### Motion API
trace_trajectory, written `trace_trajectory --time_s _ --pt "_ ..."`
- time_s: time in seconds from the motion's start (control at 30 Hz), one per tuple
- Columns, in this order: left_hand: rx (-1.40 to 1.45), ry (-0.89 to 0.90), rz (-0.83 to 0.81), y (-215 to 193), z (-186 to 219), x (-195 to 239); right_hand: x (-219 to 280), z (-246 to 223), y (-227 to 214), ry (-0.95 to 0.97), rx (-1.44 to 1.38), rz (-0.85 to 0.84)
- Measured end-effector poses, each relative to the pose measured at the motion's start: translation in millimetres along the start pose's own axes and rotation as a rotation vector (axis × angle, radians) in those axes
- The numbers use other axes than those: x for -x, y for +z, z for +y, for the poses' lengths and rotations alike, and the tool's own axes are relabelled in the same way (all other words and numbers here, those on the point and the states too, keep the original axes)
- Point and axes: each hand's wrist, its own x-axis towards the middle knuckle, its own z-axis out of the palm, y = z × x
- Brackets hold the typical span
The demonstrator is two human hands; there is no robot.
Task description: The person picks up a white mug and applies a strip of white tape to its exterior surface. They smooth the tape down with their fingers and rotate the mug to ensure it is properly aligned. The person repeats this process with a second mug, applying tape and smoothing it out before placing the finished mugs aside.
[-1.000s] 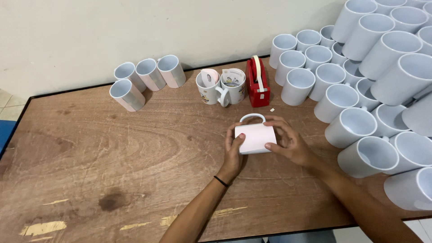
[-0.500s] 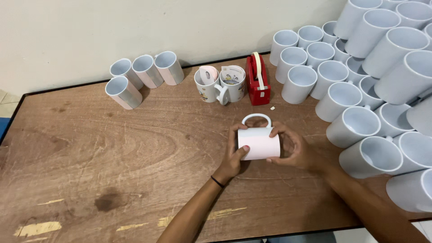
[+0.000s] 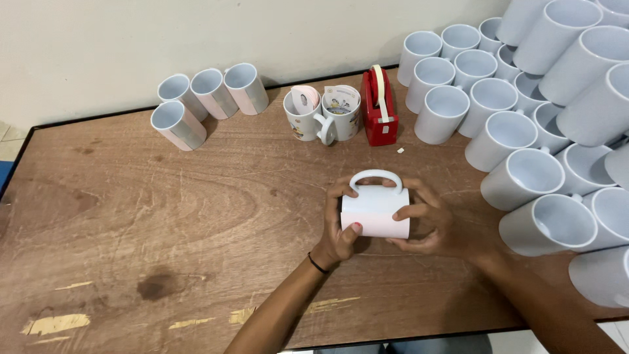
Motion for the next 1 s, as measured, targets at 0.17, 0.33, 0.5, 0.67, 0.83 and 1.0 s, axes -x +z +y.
trace_trajectory --time_s 0.17,0.33,0.5,0.67,0.83,1.0 --pt "0.106 -0.201 -0.017 0.9 10.7 -10.4 3.5 14.5 -4.7 0.173 -0.197 0.029" --pt "0.21 -0.344 -0.093 -9.8 31.0 -28.3 33.7 63.3 -4.4 0.389 -0.433 0.115" --pt "0.086 -0.352 -0.156 -16.4 41.9 -37.1 25.4 48.2 -8.0 0.64 -0.531 0.216" --pt "0.191 -0.438 -0.198 -26.9 19.7 -34.9 19.3 38.5 -3.5 0.726 -0.593 0.233" --pt "0.312 -0.495 -0.22 -25.4 16.0 -34.7 17.5 36.3 -5.2 0.754 -0.604 0.247" --pt "0.322 -0.478 -0.259 -29.4 11.3 -34.6 11.3 31.3 -5.5 0.737 -0.594 0.236"
